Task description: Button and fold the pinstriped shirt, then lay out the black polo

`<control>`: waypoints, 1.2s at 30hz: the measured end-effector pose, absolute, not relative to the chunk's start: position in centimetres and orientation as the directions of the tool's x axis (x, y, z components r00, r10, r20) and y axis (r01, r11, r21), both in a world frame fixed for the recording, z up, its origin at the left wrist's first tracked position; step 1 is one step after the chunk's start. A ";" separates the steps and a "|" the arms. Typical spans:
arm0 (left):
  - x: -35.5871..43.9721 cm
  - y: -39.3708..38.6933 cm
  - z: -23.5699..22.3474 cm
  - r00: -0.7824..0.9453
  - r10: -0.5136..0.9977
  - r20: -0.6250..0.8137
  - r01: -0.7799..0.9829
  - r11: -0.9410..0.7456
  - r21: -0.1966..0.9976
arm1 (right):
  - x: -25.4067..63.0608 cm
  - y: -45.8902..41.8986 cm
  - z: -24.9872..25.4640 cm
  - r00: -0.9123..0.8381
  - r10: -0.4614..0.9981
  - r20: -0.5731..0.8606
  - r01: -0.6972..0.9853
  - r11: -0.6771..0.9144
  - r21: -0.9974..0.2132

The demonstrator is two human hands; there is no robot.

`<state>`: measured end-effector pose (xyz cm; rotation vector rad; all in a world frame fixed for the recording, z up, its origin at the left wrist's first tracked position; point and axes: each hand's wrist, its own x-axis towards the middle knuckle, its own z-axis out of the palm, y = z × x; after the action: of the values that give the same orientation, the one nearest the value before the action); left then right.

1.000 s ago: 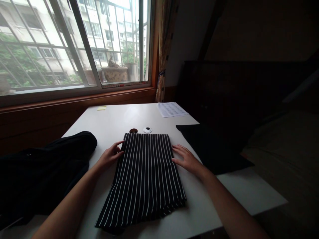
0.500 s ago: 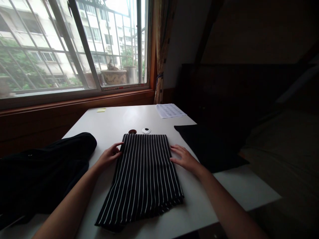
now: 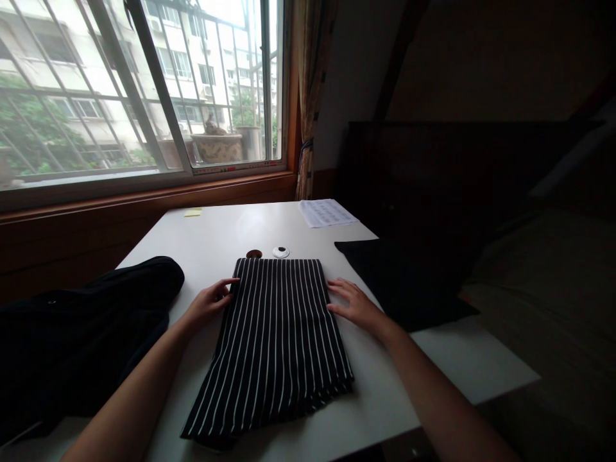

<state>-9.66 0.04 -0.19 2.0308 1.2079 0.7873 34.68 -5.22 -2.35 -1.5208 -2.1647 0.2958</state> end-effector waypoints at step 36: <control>-9.6 0.1 0.0 0.396 0.909 0.131 0.578 -0.358 0.734 | 35.2 -4.8 -3.1 -0.300 0.907 0.295 0.808 0.406 -0.427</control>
<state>-9.64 0.10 0.02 2.0597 1.2655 0.7197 35.17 -4.83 -3.12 -1.4580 -2.1778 0.2692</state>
